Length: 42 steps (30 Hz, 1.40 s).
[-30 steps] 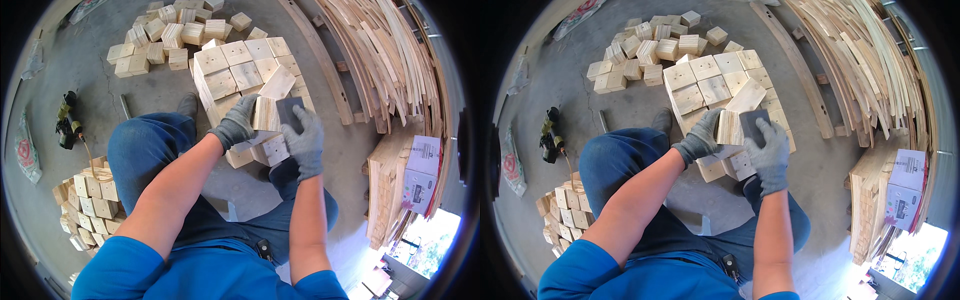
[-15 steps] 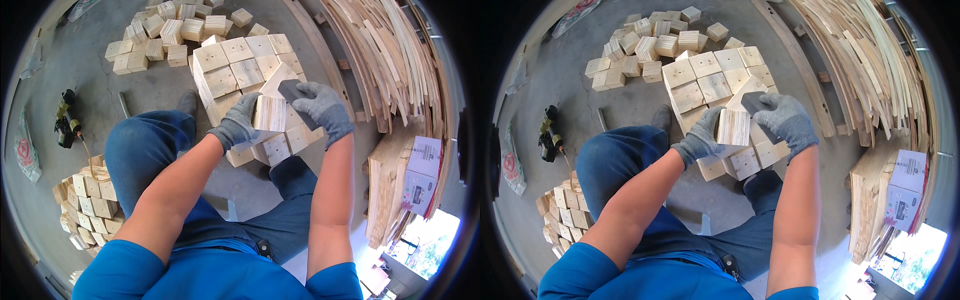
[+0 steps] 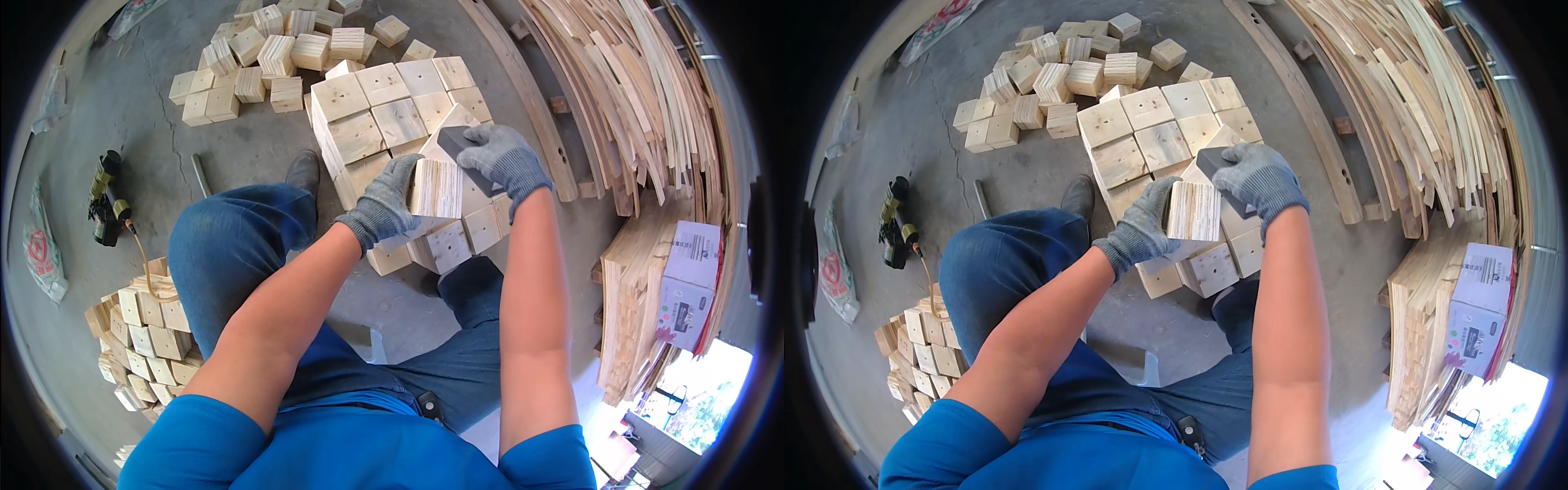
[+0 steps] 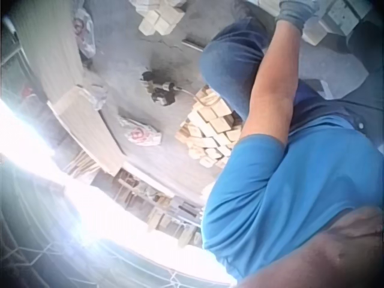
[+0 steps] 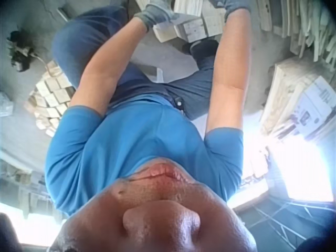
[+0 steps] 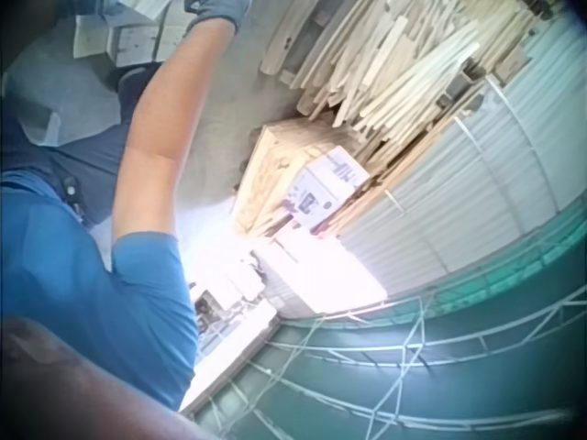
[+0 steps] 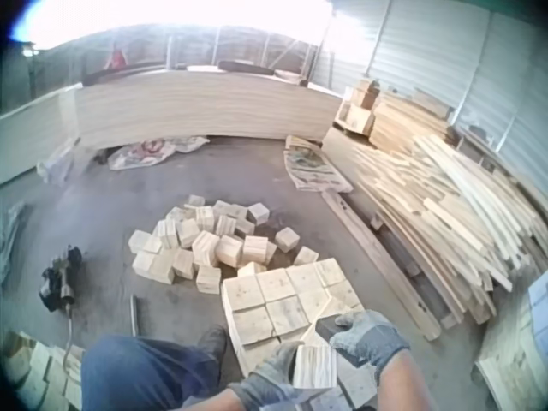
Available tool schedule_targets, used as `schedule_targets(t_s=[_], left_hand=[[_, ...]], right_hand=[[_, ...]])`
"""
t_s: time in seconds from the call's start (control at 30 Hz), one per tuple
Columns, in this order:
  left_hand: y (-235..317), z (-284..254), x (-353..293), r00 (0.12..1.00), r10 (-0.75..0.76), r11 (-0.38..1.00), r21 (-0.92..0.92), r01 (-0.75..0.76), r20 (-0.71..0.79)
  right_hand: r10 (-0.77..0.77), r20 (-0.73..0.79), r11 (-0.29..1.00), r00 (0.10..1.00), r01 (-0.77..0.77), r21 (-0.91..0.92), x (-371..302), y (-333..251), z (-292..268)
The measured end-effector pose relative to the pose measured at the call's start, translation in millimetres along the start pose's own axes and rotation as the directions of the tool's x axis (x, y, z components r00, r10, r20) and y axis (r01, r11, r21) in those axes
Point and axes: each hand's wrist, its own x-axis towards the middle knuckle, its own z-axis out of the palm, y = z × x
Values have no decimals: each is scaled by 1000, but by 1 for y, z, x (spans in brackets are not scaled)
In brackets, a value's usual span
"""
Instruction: The person sits on the floor and sands small wooden blocks using a sanding block. They pick up each block, sand its surfaces, and place it back into a pile. The person repeats this process for multiple blocks.
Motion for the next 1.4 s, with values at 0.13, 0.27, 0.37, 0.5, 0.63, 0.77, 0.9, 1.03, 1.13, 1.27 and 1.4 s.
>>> schedule_targets(t_s=[0.13,0.27,0.37,0.5,0.63,0.77,0.9,1.03,1.13,1.27,1.4], left_hand=[[-2,2,-2,1000,1,1000,-25,-1,-20],[3,-2,-2,999,-50,996,-68,51,22],[3,-4,-2,998,-60,997,-37,61,30],[18,-7,-1,998,-48,996,76,44,51],[19,-3,-5,998,60,982,180,-61,9],[27,3,-10,995,81,958,272,-94,60],[37,2,-13,988,81,942,313,-119,132],[49,3,-17,972,85,951,273,-144,218],[56,0,-17,966,91,974,180,-137,242],[62,-1,-17,972,124,985,93,-145,199],[57,-5,-9,978,164,979,104,-178,130]], right_hand=[[-11,-117,998,993,19,64,0,-5,-2],[-8,-148,987,989,31,155,-19,22,2],[83,-225,910,971,19,415,-46,46,17],[123,-345,842,931,86,533,-85,91,57],[200,-228,776,953,-12,630,-118,90,86],[228,-214,760,950,-36,649,-138,90,114],[251,-263,814,932,-56,578,-155,84,122],[234,-314,850,920,-36,526,-166,86,128],[232,-351,853,907,-16,522,-165,87,131],[256,-385,819,887,13,573,-171,86,129],[204,-455,860,867,64,507,-172,81,123]])
